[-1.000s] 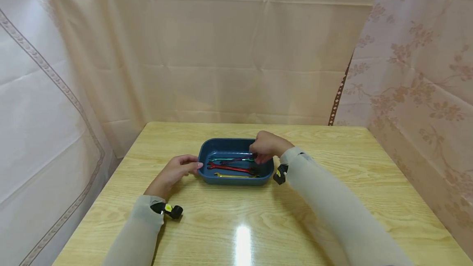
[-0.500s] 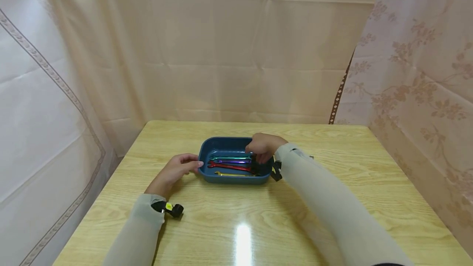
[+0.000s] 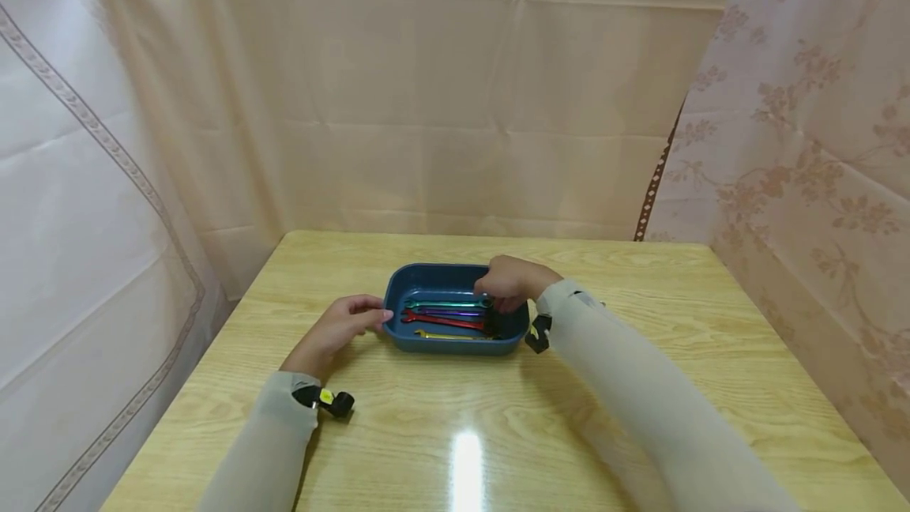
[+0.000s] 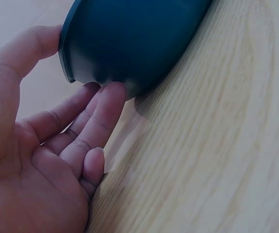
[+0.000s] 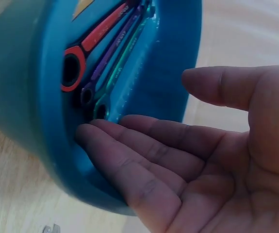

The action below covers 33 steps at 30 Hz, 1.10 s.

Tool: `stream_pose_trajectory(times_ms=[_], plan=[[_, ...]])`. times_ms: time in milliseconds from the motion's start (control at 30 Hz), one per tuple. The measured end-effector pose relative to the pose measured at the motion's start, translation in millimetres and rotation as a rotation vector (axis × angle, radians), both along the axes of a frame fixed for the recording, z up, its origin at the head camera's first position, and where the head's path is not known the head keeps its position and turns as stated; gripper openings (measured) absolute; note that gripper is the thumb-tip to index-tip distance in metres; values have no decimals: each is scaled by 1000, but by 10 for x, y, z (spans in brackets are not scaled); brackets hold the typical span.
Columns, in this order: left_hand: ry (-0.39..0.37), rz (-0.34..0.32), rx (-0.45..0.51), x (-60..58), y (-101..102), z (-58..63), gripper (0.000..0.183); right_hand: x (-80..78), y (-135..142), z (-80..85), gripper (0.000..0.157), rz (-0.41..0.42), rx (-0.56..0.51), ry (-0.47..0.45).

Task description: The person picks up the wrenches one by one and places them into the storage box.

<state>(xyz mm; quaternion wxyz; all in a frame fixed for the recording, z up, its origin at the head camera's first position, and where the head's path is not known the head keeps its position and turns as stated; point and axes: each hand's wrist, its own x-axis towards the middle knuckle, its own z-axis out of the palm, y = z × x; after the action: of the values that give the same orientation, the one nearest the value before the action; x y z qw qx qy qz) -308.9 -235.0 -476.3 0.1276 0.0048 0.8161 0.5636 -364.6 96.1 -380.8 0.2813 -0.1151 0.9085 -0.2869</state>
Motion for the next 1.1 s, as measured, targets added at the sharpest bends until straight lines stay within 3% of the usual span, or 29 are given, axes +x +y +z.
stream_pose_trajectory(times_ms=[367,1100], plan=[[7,-3,-16,-6,8,0,51,6,235,130,41,-46,-127,41],[-4,14,-27,1,3,9,58,48,856,85,39,-149,-361,28]])
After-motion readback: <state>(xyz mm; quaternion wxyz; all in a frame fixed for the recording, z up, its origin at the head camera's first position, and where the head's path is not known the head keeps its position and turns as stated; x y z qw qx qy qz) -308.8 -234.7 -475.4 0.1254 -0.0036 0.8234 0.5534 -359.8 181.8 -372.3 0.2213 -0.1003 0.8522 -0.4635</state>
